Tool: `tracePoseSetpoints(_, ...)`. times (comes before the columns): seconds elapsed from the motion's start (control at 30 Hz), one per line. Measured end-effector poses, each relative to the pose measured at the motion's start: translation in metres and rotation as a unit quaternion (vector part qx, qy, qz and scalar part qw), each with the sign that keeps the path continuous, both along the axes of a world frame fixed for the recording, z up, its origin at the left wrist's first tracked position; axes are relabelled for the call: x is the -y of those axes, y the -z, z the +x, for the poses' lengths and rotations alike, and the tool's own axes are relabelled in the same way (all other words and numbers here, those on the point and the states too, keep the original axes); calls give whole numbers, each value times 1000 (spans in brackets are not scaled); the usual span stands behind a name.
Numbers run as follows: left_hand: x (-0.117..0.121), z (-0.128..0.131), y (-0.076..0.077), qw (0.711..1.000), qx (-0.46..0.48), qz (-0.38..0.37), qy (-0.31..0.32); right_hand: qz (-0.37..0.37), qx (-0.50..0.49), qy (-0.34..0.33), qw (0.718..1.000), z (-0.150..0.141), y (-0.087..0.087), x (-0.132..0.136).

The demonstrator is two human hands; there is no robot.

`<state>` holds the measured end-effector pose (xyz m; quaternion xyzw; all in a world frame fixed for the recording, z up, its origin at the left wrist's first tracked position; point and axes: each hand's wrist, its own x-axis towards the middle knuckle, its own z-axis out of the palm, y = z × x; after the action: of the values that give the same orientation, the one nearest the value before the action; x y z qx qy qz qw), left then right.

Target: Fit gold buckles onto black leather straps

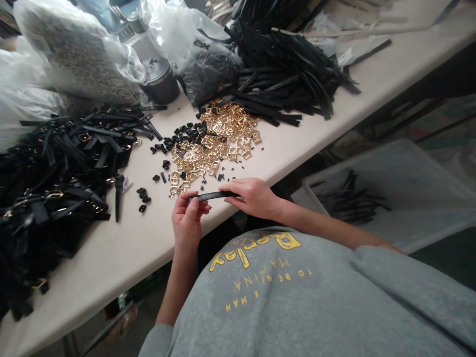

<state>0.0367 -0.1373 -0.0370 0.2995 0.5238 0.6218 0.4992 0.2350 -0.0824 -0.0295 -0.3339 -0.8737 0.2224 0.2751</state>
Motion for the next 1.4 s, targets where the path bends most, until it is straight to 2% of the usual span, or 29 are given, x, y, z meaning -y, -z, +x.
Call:
tracePoseSetpoints(0.1, 1, 2, 2, 999, -39, -6, 14, 13, -7, -1, 1000, -8, 0, -3)
tracePoseSetpoints(0.27, -1, 2, 4, 990, -142, -9, 9, 13, 36, -2, 999, -9, -1, -6)
tracePoseSetpoints(0.5, -6, 11, 1, 998, -49, -39, 2, 26, -23, 10, 999, -8, 2, -1)
tracePoseSetpoints(0.67, -7, 17, -2, 998, -25, -51, 10, 44, -81, 18, 996, -9, 7, 1)
tracePoseSetpoints(0.77, -6, 16, -1, 998, -8, -61, 17, 28, -95, 8, 995, -9, 8, 1)
tracePoseSetpoints(0.83, -4, 15, 0, 998, -17, -56, 25, 12, -97, -2, 995, -9, 8, 0)
tracePoseSetpoints(0.9, -2, 12, 1, 996, -65, -42, 52, 4, -90, -9, 996, -8, 8, -1)
tracePoseSetpoints(1.0, -1, 9, 0, 968, -225, 27, 104, 9, -73, -7, 997, -7, 10, -2)
tracePoseSetpoints(1.1, -2, 10, -4, 906, -395, 124, 89, 14, -58, 5, 998, -8, 13, -3)
tracePoseSetpoints(1.17, -1, 11, -9, 873, -457, 157, 68, 8, -49, 11, 999, -8, 15, -3)
tracePoseSetpoints(1.23, 2, 12, -13, 862, -474, 170, 58, -5, -42, 19, 999, -7, 15, -5)
tracePoseSetpoints(1.3, 6, 10, -17, 876, -447, 175, 47, -16, -43, 36, 998, -3, 13, -7)
tracePoseSetpoints(1.4, 10, 6, -17, 932, -340, 122, 26, -25, -57, 55, 997, 2, 9, -10)
